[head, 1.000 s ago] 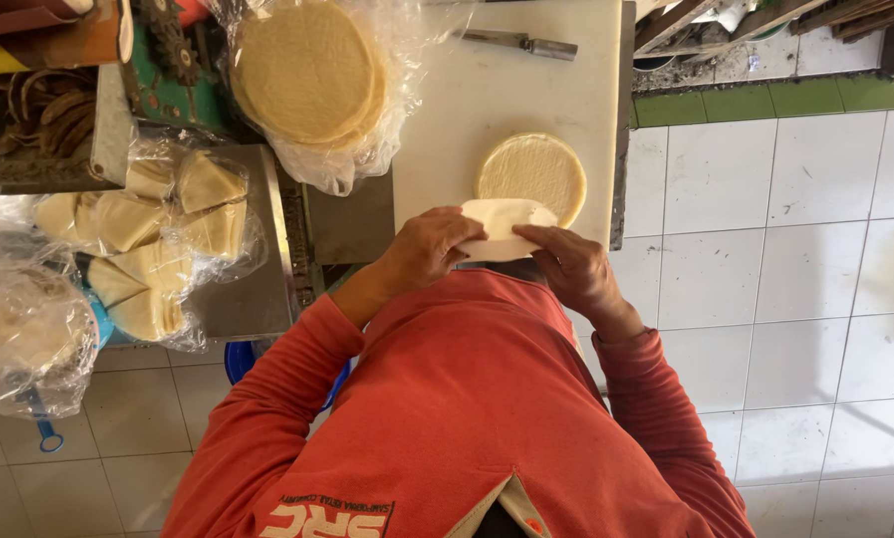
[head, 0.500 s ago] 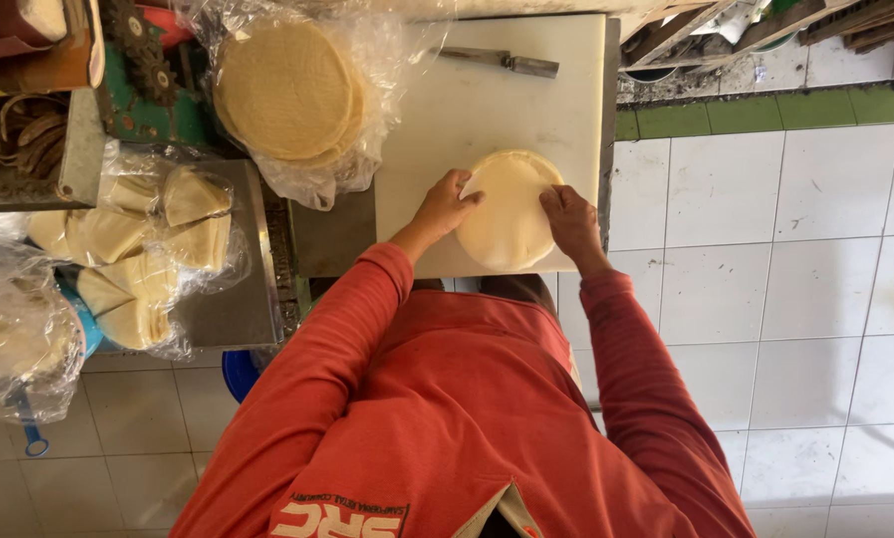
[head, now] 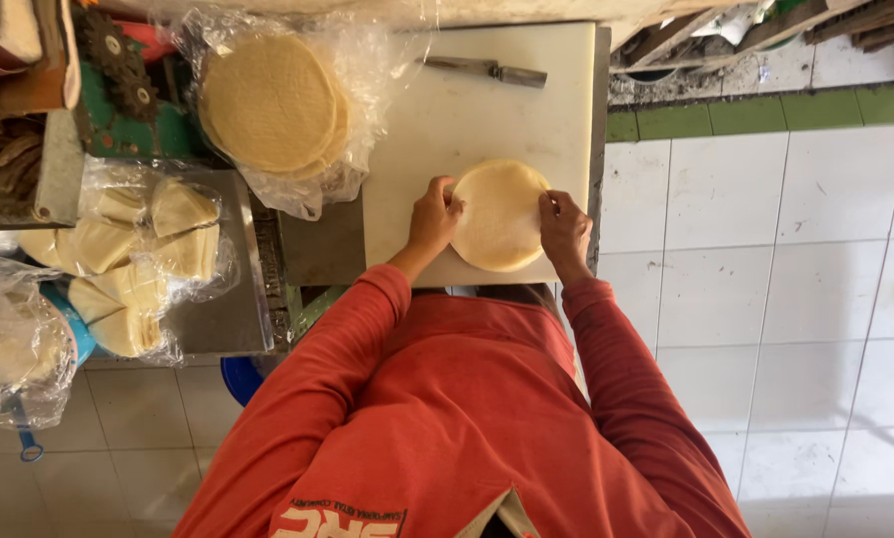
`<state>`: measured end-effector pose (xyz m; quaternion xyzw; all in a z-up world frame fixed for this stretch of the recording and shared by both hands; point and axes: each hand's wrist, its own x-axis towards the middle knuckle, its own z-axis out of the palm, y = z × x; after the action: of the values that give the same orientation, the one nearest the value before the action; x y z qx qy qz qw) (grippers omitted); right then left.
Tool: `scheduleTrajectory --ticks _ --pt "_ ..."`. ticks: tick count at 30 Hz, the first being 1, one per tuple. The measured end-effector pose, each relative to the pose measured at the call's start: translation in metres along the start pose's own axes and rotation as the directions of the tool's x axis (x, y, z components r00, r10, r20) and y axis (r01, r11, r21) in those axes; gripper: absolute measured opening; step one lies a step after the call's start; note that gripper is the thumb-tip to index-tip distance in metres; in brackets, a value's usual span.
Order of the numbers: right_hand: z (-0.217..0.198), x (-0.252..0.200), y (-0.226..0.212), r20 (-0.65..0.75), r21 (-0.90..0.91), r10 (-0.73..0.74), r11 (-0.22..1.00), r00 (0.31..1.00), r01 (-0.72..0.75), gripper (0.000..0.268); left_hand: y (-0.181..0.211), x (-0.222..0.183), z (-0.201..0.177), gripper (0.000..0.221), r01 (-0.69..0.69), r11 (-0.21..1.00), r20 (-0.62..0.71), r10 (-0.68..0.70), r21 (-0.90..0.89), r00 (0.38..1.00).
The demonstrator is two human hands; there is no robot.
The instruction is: The person separates stacks of thin circular flatbreads by hand, arranges them on a white cutting board, and then cuts one in half using a knife.
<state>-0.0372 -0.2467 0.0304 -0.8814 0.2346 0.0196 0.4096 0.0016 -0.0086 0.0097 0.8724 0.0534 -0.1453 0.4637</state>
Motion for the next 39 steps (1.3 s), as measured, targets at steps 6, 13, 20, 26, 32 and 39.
scheduleTrajectory --ticks 6,13,20,26,32,39 --pt "-0.008 0.0 0.007 0.139 -0.017 -0.051 0.998 0.989 0.054 0.055 -0.007 -0.01 -0.004 0.069 -0.04 0.999 0.059 0.038 0.03 0.998" --pt "-0.02 -0.018 0.017 0.302 -0.145 -0.046 0.985 0.952 0.093 0.088 -0.019 -0.013 0.004 0.071 -0.097 0.994 0.044 0.094 0.058 0.995" --pt "-0.019 -0.025 0.026 0.242 -0.099 -0.048 0.992 0.969 0.074 0.081 -0.015 -0.023 0.004 0.073 -0.123 0.987 0.023 0.122 0.106 0.992" --pt "-0.021 -0.026 0.022 0.274 -0.069 0.105 0.994 0.956 -0.089 0.076 -0.008 -0.027 -0.003 0.071 -0.041 0.992 0.048 0.035 0.123 0.998" --pt "-0.016 -0.022 0.031 0.221 -0.134 0.001 0.991 0.975 0.03 0.076 -0.009 -0.025 -0.002 0.068 -0.016 0.991 0.032 0.012 0.131 0.999" --pt "-0.012 -0.035 0.033 0.138 -0.321 -0.057 0.942 0.989 0.099 0.071 -0.004 -0.028 -0.005 0.065 0.013 0.99 0.03 -0.017 0.138 0.999"
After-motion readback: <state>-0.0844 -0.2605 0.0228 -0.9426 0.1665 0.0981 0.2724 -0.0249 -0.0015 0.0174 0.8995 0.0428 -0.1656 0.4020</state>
